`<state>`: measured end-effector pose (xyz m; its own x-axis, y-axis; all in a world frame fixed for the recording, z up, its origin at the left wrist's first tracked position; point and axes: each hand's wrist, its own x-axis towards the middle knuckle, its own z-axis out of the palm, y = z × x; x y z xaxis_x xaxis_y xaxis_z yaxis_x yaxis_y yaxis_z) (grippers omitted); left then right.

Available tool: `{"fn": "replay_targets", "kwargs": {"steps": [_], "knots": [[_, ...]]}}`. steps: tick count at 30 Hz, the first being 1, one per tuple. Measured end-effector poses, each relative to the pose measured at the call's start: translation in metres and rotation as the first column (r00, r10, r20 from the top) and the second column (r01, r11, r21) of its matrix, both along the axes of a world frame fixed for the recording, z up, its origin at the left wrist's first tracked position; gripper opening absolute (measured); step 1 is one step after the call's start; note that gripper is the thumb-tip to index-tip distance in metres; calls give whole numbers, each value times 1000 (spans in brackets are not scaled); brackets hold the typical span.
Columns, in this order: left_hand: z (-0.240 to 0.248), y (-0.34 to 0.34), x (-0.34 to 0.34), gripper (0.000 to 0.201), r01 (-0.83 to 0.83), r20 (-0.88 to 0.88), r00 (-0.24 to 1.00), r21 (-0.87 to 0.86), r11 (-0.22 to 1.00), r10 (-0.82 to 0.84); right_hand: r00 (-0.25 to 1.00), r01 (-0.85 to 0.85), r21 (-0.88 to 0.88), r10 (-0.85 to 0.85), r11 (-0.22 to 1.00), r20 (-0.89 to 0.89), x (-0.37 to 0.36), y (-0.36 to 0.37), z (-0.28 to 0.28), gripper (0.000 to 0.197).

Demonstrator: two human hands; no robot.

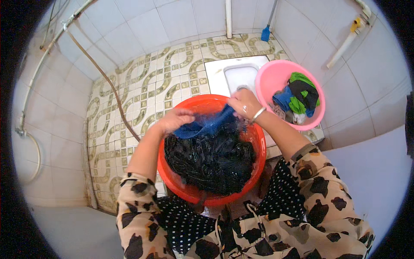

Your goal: The person washes and wrings out clothes from a basin by hand, transfers them into another basin, and then empties the water from the first basin.

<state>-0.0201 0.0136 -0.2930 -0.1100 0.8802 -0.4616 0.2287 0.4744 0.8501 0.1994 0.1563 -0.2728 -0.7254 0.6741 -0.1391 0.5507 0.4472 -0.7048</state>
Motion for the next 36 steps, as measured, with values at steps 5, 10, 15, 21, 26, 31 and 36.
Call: {"fn": "replay_targets", "kwargs": {"steps": [5, 10, 15, 21, 26, 31, 36], "knots": [[115, 17, 45, 48, 314, -297, 933, 406, 858, -201, 824, -171, 234, 269, 957, -499, -27, -48, 97, 33], [172, 14, 65, 19, 75, -477, 878, 222, 972, 41, 539, -182, -83, 29, 980, -842, -9, -39, 98, 38], [190, 3, 78, 21, -267, 127, 964, 495, 827, 236, 706, -366, 13, 287, 930, -648, -6, -62, 27, 89], [146, -42, 75, 17, -599, 572, 767, 479, 642, 289, 544, -235, -790, -597, 566, -590, -14, -69, 7, 23], [18, -103, 63, 68, -684, 388, 657, -54, 728, 646, 641, -203, -646, -399, 736, -656, -28, -65, 5, 24], [-1, -85, 107, 97, -342, 897, -70, -432, 834, 436, 765, -358, 373, 498, 856, -408, -27, -110, 22, 23], [-10, -97, 115, 55, -534, 939, -76, -323, 781, 336, 569, -648, 444, 781, 619, -257, -5, -146, 11, 38]]}}
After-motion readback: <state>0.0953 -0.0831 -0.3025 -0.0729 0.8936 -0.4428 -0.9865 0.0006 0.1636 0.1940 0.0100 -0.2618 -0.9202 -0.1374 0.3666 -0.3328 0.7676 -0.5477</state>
